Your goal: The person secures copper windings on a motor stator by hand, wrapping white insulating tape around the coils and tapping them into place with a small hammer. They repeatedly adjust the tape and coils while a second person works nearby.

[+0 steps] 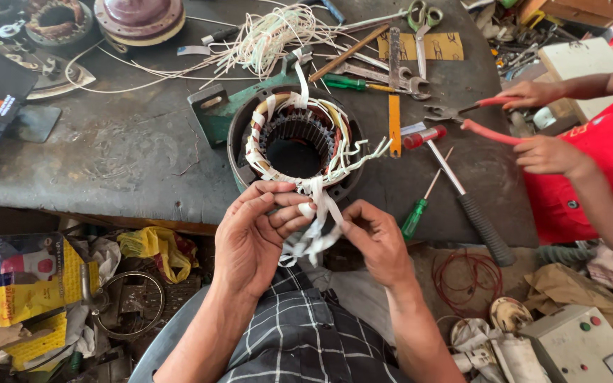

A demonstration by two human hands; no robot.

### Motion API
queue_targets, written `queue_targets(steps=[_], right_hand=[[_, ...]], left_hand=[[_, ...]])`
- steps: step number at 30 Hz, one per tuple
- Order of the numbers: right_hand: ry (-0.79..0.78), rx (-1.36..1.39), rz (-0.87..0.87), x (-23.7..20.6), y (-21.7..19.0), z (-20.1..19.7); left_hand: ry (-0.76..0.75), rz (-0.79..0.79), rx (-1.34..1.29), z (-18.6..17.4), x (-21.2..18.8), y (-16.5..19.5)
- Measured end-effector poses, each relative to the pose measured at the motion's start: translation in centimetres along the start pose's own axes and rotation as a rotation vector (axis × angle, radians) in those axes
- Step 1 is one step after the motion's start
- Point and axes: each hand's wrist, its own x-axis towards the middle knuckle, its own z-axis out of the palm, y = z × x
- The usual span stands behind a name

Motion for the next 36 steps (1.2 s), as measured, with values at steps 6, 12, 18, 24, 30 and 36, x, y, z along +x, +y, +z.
queue_targets(steps=[6, 12, 18, 24, 30, 36], right_hand=[[-0.130, 0.478, -0.063, -2.2, 0.7, -1.3], [-0.229, 0.804, -0.185, -5.6, 1.4, -3.4], [-0.308, 0.750, -0.436, -12.4, -1.4, -13.6], [0.246, -0.807, 0.326, -13.1, -3.8, -15.9], [0.338, -0.613, -0.222, -7.7, -6.2, -5.5], [0.269, -0.475, -0.533, -0.7, -7.4, 1.8]], left_hand=[[-0.018, 0.007, -0.003, 0.4, 0.4, 0.4], [-0.025, -0.003, -0.019, 0.5, 0.7, 0.5], [-0.044, -0.016, -0.046, 0.1, 1.0, 0.5], [-0.041, -0.017, 0.005, 0.4, 1.5, 0.3], [-0.070, -0.031, 0.012, 1.7, 1.8, -0.1], [-0.070, -0.029, 0.018, 2.4, 1.5, -0.1]])
